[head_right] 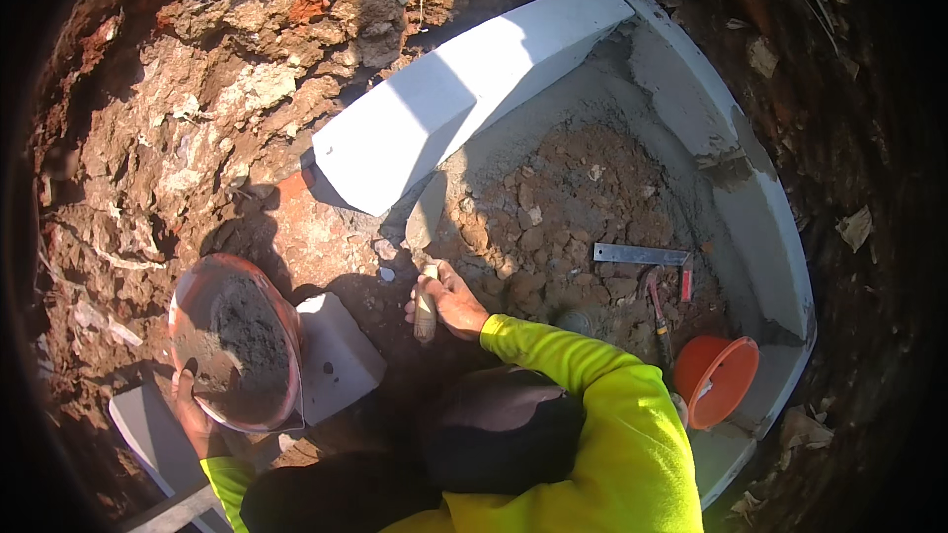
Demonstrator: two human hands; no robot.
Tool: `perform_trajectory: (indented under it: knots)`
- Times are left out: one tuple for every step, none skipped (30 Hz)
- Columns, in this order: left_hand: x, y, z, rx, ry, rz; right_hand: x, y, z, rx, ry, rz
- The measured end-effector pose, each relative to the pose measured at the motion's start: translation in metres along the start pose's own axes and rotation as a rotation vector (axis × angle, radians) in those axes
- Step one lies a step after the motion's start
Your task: The person places white concrete blocks into a dug-out area, applies mortar from a bucket using a trowel, and uses a level and hammer to align and secure the blocks. The person repeatedly scoops mortar, spreads it between blocks, and taps them into position.
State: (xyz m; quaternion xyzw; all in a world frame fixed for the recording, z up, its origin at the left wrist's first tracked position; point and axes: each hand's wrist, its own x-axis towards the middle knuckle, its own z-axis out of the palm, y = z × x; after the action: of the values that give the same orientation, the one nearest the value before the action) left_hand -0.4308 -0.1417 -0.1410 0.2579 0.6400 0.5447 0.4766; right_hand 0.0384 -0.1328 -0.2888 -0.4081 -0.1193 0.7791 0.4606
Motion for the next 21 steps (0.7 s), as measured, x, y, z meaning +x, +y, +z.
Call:
perform_trajectory:
  knots:
    - [0.0, -0.001, 0.006, -0.013, 0.002, 0.004, 0.004, -0.007, -0.003, 0.079, 0.102, -0.043]
    - [-0.001, -0.003, 0.008, -0.026, 0.003, 0.008, 0.017, -0.004, -0.012, 0.156, 0.179, -0.017]
    - [0.0, -0.006, 0.002, -0.029, -0.037, -0.004, 0.023, -0.013, -0.007, 0.141, 0.186, 0.089]
    - [0.002, -0.008, -0.007, -0.032, -0.079, -0.015, 0.017, -0.012, 0.0, 0.076, 0.087, 0.155]
    - [0.003, -0.01, -0.013, -0.036, -0.121, -0.026, 0.008, -0.006, 0.004, 0.011, -0.011, 0.221]
    - [0.0, -0.007, -0.006, -0.028, -0.127, -0.038, -0.004, 0.007, -0.002, 0.01, -0.09, 0.206]
    - [-0.005, -0.002, 0.006, -0.039, -0.108, -0.019, -0.017, 0.003, 0.004, -0.05, -0.17, 0.173]
    - [-0.012, 0.002, 0.02, -0.051, -0.088, -0.001, -0.02, 0.002, 0.002, -0.052, -0.139, 0.117]
    - [-0.017, 0.005, 0.028, -0.067, -0.066, 0.024, -0.021, -0.003, 0.002, -0.058, -0.113, 0.058]
    - [-0.019, 0.008, 0.028, -0.034, -0.009, 0.039, -0.021, -0.014, 0.003, -0.059, 0.026, 0.037]
    - [-0.02, 0.009, 0.026, -0.041, 0.013, 0.044, -0.014, -0.02, -0.002, -0.038, 0.164, -0.073]
    - [-0.024, 0.012, 0.019, -0.045, -0.035, 0.012, -0.016, -0.028, -0.001, -0.097, 0.204, -0.112]
    - [-0.027, 0.015, 0.014, -0.051, -0.079, -0.02, -0.025, -0.035, 0.001, -0.292, 0.283, -0.174]
    - [-0.034, 0.018, 0.026, -0.084, -0.035, 0.013, -0.04, -0.042, 0.004, -0.546, 0.251, -0.228]
    - [-0.036, 0.019, 0.043, -0.106, 0.014, 0.047, -0.054, -0.048, 0.002, -0.757, 0.219, -0.287]
    - [-0.029, 0.01, 0.04, -0.116, -0.008, 0.071, -0.067, -0.062, -0.001, -0.985, 0.154, -0.332]
    - [-0.024, 0.008, 0.039, -0.113, -0.041, 0.092, -0.081, -0.077, 0.012, -1.195, 0.089, -0.387]
    - [-0.023, 0.015, 0.057, -0.094, -0.037, 0.083, -0.089, -0.098, 0.038, -1.413, -0.002, -0.508]
    - [-0.027, 0.022, 0.074, -0.073, -0.027, 0.073, -0.086, -0.118, 0.066, -1.621, -0.107, -0.639]
    - [-0.036, 0.035, 0.085, 0.022, -0.005, 0.086, -0.08, -0.129, 0.091, -1.784, -0.259, -0.741]
    - [-0.043, 0.043, 0.094, 0.108, 0.006, 0.101, -0.069, -0.139, 0.12, -1.948, -0.407, -0.856]
